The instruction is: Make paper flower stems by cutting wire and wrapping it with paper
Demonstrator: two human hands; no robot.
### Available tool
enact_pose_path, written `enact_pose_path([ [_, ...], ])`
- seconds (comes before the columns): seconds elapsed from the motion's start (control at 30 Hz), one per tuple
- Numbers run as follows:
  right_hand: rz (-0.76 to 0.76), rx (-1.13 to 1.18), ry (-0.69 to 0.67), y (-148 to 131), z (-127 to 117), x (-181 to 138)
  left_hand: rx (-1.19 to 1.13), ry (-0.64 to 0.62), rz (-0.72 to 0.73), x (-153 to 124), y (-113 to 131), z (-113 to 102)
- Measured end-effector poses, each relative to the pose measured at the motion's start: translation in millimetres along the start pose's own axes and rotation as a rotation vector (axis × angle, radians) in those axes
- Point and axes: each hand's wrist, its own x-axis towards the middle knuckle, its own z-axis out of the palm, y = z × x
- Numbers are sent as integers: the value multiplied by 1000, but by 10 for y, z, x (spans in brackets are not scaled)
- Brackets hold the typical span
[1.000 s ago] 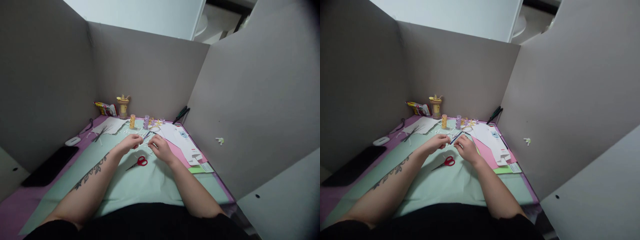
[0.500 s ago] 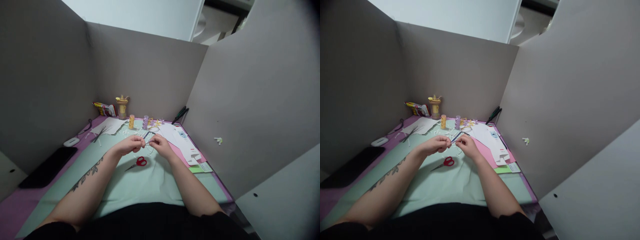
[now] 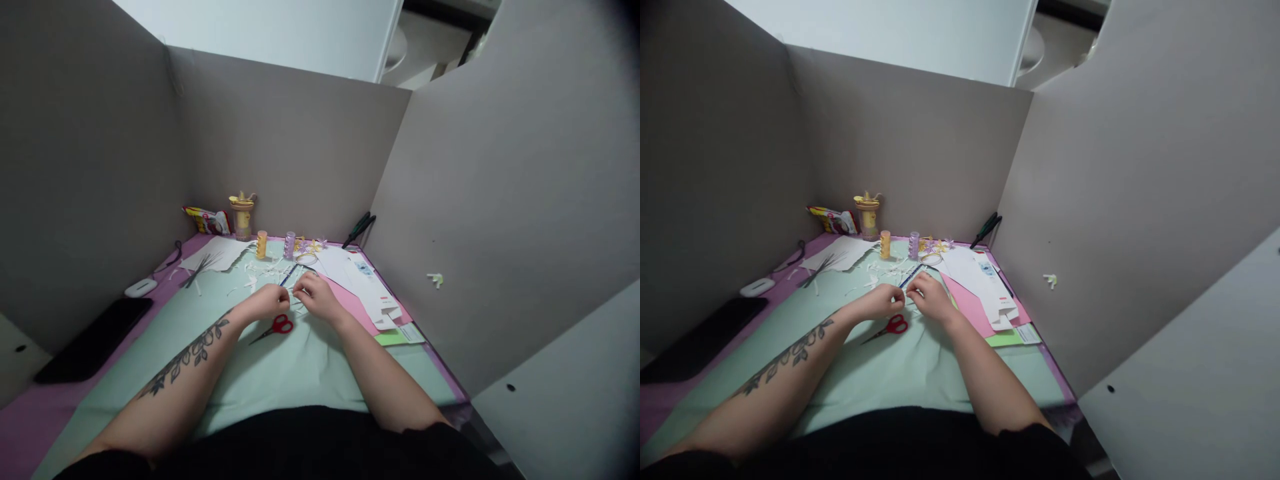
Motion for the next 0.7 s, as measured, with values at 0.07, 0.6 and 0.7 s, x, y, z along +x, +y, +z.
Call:
enact_pose_path([
  [0.07,-13,0,17,-37,-2,-8,-40,80,-41,22,-22,-11],
  [0.6,31,100,171,-129,-55,5,-753,24,-31,-79,193,-208],
  [0.7,80,156,199,-130,-63,18,-857,-71,-15,-109,212,-227],
])
